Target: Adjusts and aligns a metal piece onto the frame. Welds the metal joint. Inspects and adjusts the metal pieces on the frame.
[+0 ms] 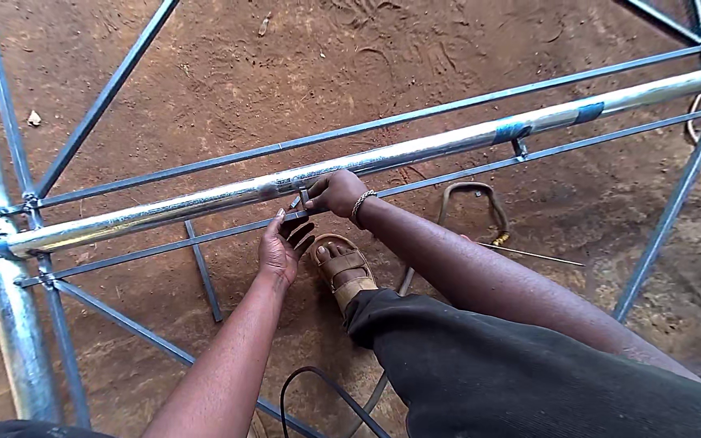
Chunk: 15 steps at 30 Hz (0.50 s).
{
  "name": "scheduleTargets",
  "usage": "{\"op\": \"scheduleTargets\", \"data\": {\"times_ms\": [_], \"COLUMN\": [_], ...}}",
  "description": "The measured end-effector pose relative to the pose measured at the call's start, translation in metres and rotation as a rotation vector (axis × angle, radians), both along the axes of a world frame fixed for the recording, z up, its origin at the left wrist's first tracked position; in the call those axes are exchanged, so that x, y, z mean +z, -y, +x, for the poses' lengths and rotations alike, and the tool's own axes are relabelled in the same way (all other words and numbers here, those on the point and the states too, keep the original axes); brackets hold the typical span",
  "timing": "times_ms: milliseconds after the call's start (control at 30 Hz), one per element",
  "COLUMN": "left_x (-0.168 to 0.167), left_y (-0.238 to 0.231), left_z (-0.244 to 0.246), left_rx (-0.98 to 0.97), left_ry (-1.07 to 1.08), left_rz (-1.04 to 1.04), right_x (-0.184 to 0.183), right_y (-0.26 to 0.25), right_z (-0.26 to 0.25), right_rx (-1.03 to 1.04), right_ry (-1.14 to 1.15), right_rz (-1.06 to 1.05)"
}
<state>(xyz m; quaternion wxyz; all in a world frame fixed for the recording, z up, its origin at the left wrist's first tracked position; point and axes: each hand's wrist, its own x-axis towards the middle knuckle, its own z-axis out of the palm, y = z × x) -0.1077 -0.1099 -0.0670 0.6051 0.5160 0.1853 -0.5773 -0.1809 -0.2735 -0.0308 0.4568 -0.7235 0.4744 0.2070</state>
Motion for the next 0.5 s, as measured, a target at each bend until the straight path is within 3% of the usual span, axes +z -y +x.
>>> {"op": "scheduleTargets", "data": {"times_ms": [300, 500], "left_x": [-0.003, -0.003], "left_y": [0.008, 0.010], "left_z": [0.004, 0.007], "left_rx": [0.068, 0.074], "left_ry": [-0.035, -0.054], "left_rz": [0.076, 0.063], "right_x": [0.002, -0.003], "right_y": [0.001, -0.007], "right_z": [0.002, -0.009], "right_rx": [0.016, -0.111], "right_ry": [0.041, 0.321], "right_rz": [0.054, 0.137]}}
